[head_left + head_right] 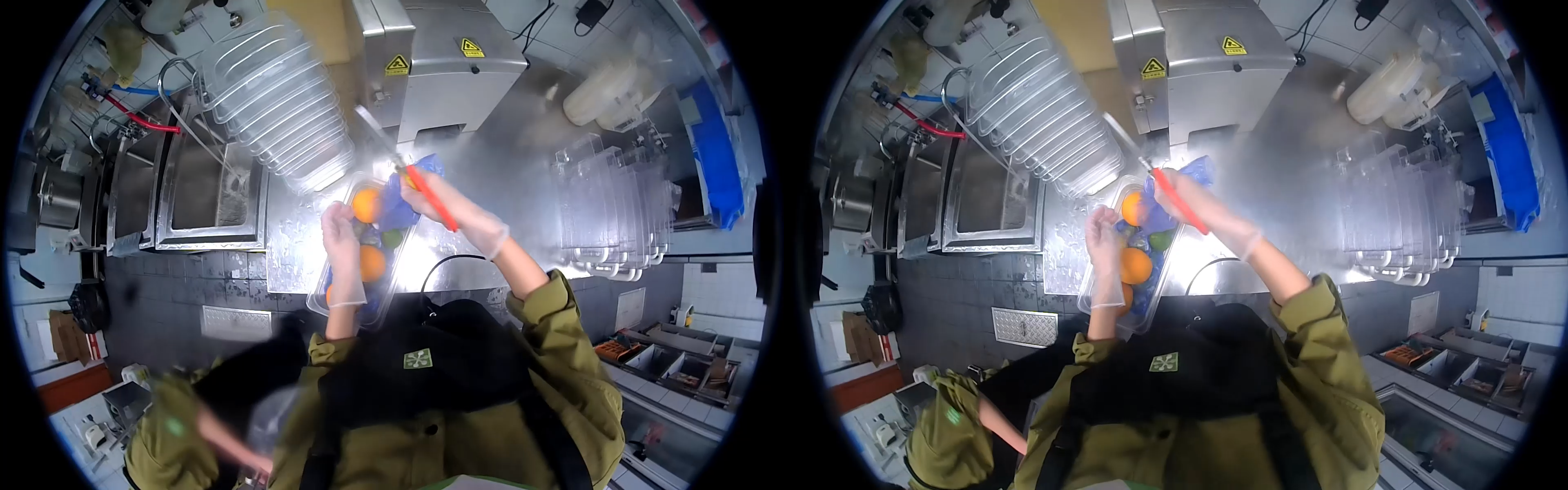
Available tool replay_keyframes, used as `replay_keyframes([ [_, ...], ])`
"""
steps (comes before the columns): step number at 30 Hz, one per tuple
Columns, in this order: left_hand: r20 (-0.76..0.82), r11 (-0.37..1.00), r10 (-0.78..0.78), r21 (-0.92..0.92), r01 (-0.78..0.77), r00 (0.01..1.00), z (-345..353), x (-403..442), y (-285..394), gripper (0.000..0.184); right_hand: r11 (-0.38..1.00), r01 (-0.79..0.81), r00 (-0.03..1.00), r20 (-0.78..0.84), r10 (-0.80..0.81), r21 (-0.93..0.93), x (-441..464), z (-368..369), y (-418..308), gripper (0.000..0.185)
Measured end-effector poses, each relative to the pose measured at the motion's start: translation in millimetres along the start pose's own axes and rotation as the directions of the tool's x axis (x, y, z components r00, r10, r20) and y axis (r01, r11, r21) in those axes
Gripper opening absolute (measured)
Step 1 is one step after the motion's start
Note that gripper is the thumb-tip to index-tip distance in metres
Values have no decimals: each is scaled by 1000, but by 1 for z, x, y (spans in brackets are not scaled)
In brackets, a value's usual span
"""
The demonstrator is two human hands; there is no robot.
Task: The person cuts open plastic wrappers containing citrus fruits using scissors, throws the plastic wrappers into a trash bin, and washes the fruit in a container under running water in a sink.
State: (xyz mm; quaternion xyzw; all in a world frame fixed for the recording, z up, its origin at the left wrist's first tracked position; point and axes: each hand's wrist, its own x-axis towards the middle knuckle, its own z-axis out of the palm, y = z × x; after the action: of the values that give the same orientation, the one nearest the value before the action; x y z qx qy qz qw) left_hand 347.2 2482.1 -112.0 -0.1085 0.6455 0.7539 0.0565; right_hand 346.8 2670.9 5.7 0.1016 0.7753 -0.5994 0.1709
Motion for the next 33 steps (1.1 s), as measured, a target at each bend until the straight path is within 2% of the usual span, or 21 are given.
replay_keyframes([
  [2,55,998,-41,46,39,998,-3,2,3,31,991,64,998,22,-67,121,-18,-7,-14,18],
  [4,180,989,-58,146,32,982,-5,18,-7,36,999,38,991,-127,-38,-3,-17,-19,-8,23],
  [5,287,888,-5,441,-128,958,-1,23,-5,36,998,19,978,-208,-31,-63,-15,-28,-5,25],
  [7,506,407,-3,789,-462,862,15,35,-2,37,977,120,861,-472,-191,-177,-9,-48,25,16],
  [8,573,204,-59,808,-552,817,28,39,1,37,956,156,769,-578,-275,-247,-2,-57,45,11],
  [9,621,-4,-135,779,-627,772,42,40,1,37,974,222,783,-602,-158,34,4,-68,67,11],
  [10,647,-207,-223,699,-684,729,53,39,3,37,909,274,804,-593,-38,314,12,-77,91,10],
  [11,663,-300,-239,645,-703,710,60,40,-2,36,763,312,830,-554,72,566,22,-80,115,10],
  [12,678,-391,-256,579,-715,689,67,42,-8,35,920,227,762,-647,38,321,34,-77,141,16],
  [13,692,-476,-273,506,-719,668,73,45,-12,34,816,283,781,-615,109,504,42,-70,161,19],
  [14,682,-472,-307,496,-729,663,77,46,-10,34,675,325,806,-567,169,662,51,-65,183,22],
  [16,653,-470,-378,476,-744,657,78,51,-4,33,927,107,862,-499,95,360,91,-65,286,24],
  [18,699,-423,-330,491,-762,634,67,55,-15,40,990,-28,871,-483,94,142,91,-57,297,30],
  [19,722,-399,-301,498,-770,623,61,60,-23,44,992,-59,851,-514,107,109,67,-47,264,29],
  [21,851,-282,-91,476,-833,517,39,69,-39,40,947,13,834,-526,167,322,48,-26,232,30],
  [23,897,-204,51,439,-875,439,29,64,-40,36,655,213,852,-465,238,725,43,-8,219,32],
  [25,907,-170,122,418,-892,402,29,59,-33,32,943,176,871,-491,-16,282,30,6,189,34],
  [26,903,-177,103,429,-886,417,30,59,-32,31,986,168,882,-450,-142,18,24,12,170,36],
  [29,893,-190,77,449,-873,443,32,60,-33,27,977,170,876,-436,-208,-126,21,32,138,46],
  [32,874,-149,106,486,-861,474,32,62,-40,22,905,47,881,-410,-237,-422,24,33,126,53],
  [33,856,-112,108,515,-850,505,33,61,-42,20,919,59,867,-436,-241,-390,28,37,134,56],
])
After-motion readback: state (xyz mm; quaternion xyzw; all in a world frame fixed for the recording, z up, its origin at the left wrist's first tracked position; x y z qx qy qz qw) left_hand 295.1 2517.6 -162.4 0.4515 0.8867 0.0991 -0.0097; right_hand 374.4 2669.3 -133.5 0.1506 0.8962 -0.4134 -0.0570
